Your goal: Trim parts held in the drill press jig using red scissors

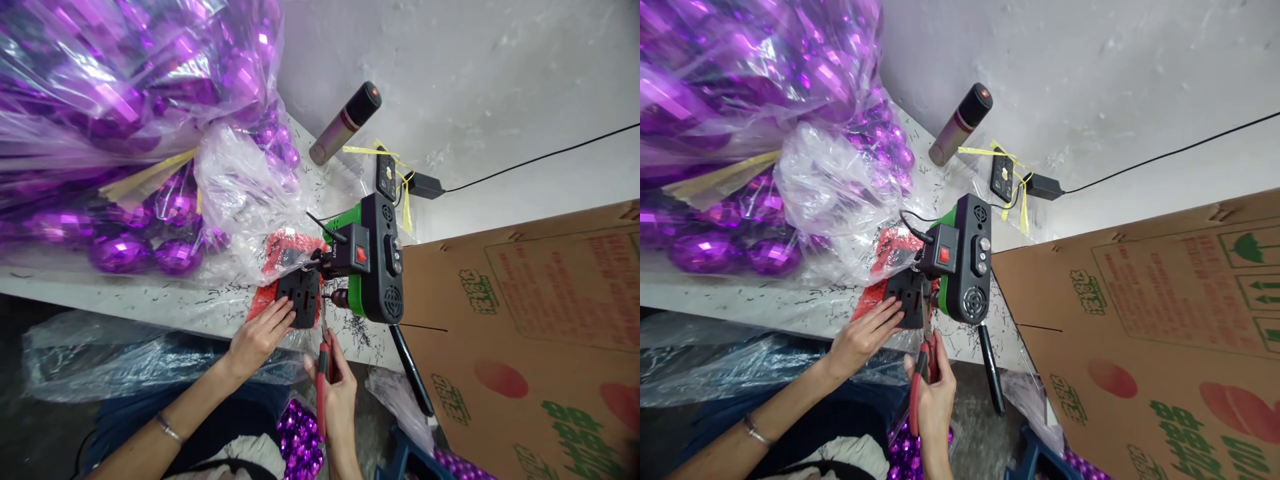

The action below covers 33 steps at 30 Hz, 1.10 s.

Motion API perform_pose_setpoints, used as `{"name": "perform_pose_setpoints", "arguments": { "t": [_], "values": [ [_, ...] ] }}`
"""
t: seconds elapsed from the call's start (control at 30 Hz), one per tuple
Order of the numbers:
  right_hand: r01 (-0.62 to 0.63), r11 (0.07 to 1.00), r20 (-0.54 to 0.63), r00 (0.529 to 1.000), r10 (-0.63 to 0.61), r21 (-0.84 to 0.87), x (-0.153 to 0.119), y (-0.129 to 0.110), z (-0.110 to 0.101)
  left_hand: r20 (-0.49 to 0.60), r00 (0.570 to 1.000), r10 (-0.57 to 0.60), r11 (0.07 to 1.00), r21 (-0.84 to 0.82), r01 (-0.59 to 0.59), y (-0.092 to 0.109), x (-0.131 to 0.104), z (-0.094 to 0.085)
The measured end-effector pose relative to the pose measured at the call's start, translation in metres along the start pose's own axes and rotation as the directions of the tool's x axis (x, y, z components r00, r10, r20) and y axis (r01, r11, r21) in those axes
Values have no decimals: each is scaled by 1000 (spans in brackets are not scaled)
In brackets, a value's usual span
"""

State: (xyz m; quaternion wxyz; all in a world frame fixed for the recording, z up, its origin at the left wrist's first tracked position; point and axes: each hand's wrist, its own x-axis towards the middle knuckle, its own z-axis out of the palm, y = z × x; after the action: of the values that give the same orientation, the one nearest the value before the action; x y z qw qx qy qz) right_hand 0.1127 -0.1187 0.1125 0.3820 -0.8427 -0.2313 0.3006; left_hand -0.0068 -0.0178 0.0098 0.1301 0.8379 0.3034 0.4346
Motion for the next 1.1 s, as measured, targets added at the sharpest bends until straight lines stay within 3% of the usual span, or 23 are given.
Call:
{"name": "perform_pose_setpoints", "arguments": {
  "t": [0.5, 1.1],
  "values": [
    [-19, 999, -105, 994, 23, 35, -5, 2, 4, 20, 1000, 5, 1000, 29, -6, -1, -2, 0],
    [14, 998, -110, 994, -7, 69, -2, -4, 9, 23, 999, 29, 997, 72, -31, -1, 0, -2]
  ]
}}
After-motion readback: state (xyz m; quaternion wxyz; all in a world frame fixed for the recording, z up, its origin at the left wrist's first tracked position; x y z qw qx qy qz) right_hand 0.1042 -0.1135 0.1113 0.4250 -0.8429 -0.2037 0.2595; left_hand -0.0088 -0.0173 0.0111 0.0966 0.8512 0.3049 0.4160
